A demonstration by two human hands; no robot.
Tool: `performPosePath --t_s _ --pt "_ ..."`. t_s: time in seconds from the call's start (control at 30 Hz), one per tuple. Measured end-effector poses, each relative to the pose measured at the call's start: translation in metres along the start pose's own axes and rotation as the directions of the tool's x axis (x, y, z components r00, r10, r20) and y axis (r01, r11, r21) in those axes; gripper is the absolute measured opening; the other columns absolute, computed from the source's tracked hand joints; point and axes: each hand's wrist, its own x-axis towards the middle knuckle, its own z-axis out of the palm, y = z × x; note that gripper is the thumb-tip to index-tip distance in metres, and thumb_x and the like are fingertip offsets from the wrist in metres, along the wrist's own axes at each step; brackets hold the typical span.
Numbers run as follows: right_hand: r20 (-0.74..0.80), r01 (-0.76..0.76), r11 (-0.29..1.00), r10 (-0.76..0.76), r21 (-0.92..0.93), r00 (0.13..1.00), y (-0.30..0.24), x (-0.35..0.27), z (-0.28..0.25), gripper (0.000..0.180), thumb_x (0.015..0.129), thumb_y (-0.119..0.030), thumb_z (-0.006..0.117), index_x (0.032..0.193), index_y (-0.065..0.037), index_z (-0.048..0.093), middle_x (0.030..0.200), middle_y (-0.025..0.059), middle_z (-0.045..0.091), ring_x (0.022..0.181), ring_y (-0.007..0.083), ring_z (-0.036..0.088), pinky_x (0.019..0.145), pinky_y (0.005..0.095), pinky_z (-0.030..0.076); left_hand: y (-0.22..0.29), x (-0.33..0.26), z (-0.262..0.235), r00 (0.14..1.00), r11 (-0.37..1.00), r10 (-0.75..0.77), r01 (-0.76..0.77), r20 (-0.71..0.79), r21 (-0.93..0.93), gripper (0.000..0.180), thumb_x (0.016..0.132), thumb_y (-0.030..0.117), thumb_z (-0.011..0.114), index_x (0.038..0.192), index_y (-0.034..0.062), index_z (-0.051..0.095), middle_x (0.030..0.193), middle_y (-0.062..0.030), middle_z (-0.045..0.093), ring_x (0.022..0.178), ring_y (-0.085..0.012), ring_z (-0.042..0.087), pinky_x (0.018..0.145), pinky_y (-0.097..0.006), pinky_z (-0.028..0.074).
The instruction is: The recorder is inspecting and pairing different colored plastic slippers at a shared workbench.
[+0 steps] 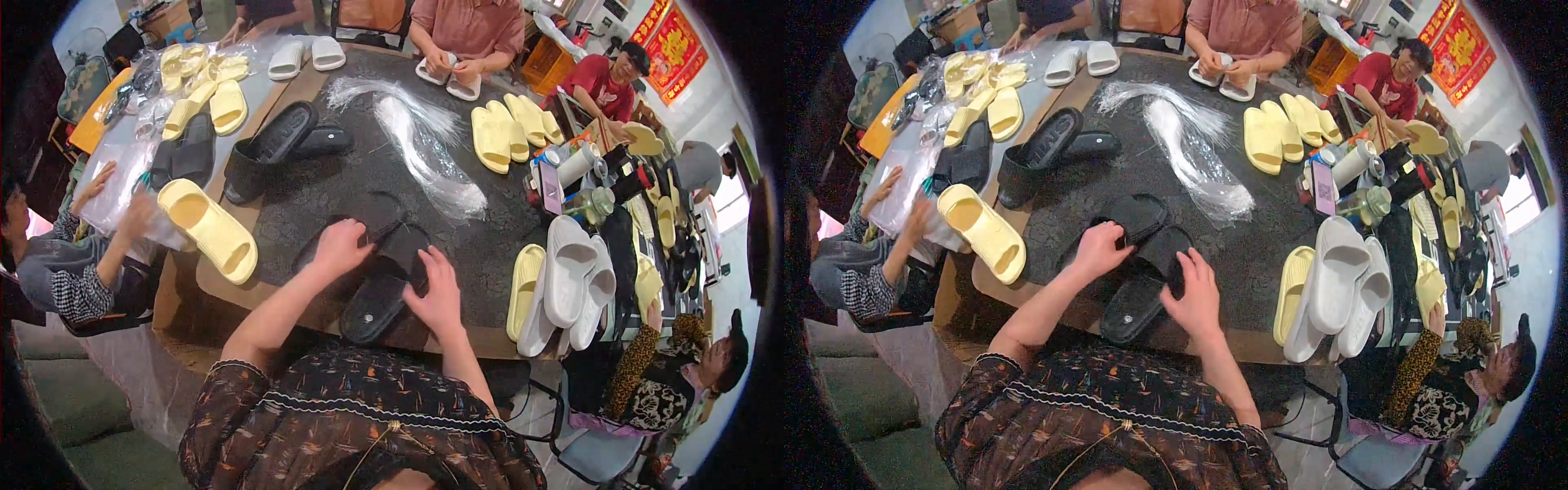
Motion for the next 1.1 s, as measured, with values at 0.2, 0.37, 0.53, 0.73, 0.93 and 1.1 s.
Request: performPosePath --t_s 0.2,0.37,0.53,0.73,0.93,1.1 --pt "-0.028 -0.117 0.974 0.125 0.192 0.992 0.033 -0.004 -0.014 0.058 0.069 -0.01 0.066 0.125 -0.007 0.053 0.133 0.0145 0.048 0.122 0.0319 0.047 0.1 0.0404 0.041 0.032 -0.025 0.009 0.978 0.976 -0.209 0.209 -0.003 -0.068 0.034 0.07 0.03 0.075 0.077 0.0014 0.058 0.081 -0.0162 0.059 0.081 -0.0357 0.059 0.07 -0.045 0.048" --pt "-0.079 -0.226 0.916 0.266 0.33 0.961 0.045 -0.016 -0.015 0.051 0.07 -0.007 0.064 0.121 -0.009 0.057 0.127 0.0071 0.055 0.115 0.0232 0.053 0.087 0.0332 0.046 0.059 -0.056 0.011 0.915 0.861 -0.334 0.393 0.225 -0.323 0.036 0.078 0.032 0.071 0.088 -0.0013 0.062 0.086 -0.0182 0.063 0.077 -0.0331 0.063 0.067 -0.042 0.05" --pt "-0.151 -0.275 0.892 0.347 0.36 0.926 0.035 -0.021 -0.003 0.049 0.07 -0.006 0.065 0.118 -0.01 0.058 0.122 0.0042 0.056 0.109 0.0201 0.055 0.082 0.0326 0.047 0.062 -0.067 -0.004 0.894 0.637 -0.128 0.406 0.43 -0.655 0.049 0.083 0.021 0.07 0.123 -0.0024 0.055 0.101 -0.0151 0.067 0.096 -0.0217 0.066 0.083 -0.035 0.052" --pt "-0.198 -0.273 0.888 0.363 0.369 0.911 0.03 -0.026 -0.001 0.047 0.07 -0.006 0.067 0.116 -0.009 0.058 0.12 0.0047 0.056 0.108 0.02 0.055 0.08 0.0322 0.047 0.046 -0.024 -0.085 0.724 0.707 0.178 0.377 0.666 -0.599 0.032 0.087 0.022 0.067 0.11 0.0007 0.066 0.103 -0.0084 0.069 0.095 -0.0139 0.063 0.085 -0.029 0.049" --pt "-0.229 -0.238 0.912 0.324 0.335 0.918 0.024 -0.026 -0.001 0.045 0.071 -0.005 0.068 0.115 -0.008 0.057 0.121 0.0063 0.056 0.109 0.0223 0.054 0.078 0.032 0.047 0.053 0.031 -0.076 0.921 0.917 -0.021 0.173 0.388 -0.36 0.031 0.08 0.022 0.069 0.104 0.0018 0.067 0.098 -0.0132 0.068 0.088 -0.0232 0.064 0.079 -0.036 0.051" --pt "-0.237 -0.207 0.927 0.287 0.313 0.928 0.028 -0.028 0.001 0.046 0.07 -0.004 0.068 0.114 -0.008 0.058 0.12 0.0065 0.056 0.108 0.0224 0.054 0.076 0.0311 0.046 0.038 0.065 0.014 0.941 0.951 0.227 -0.27 0.249 0.153 0.021 0.075 0.017 0.065 0.087 0.0013 0.069 0.095 -0.014 0.066 0.098 -0.0328 0.058 0.084 -0.042 0.049"
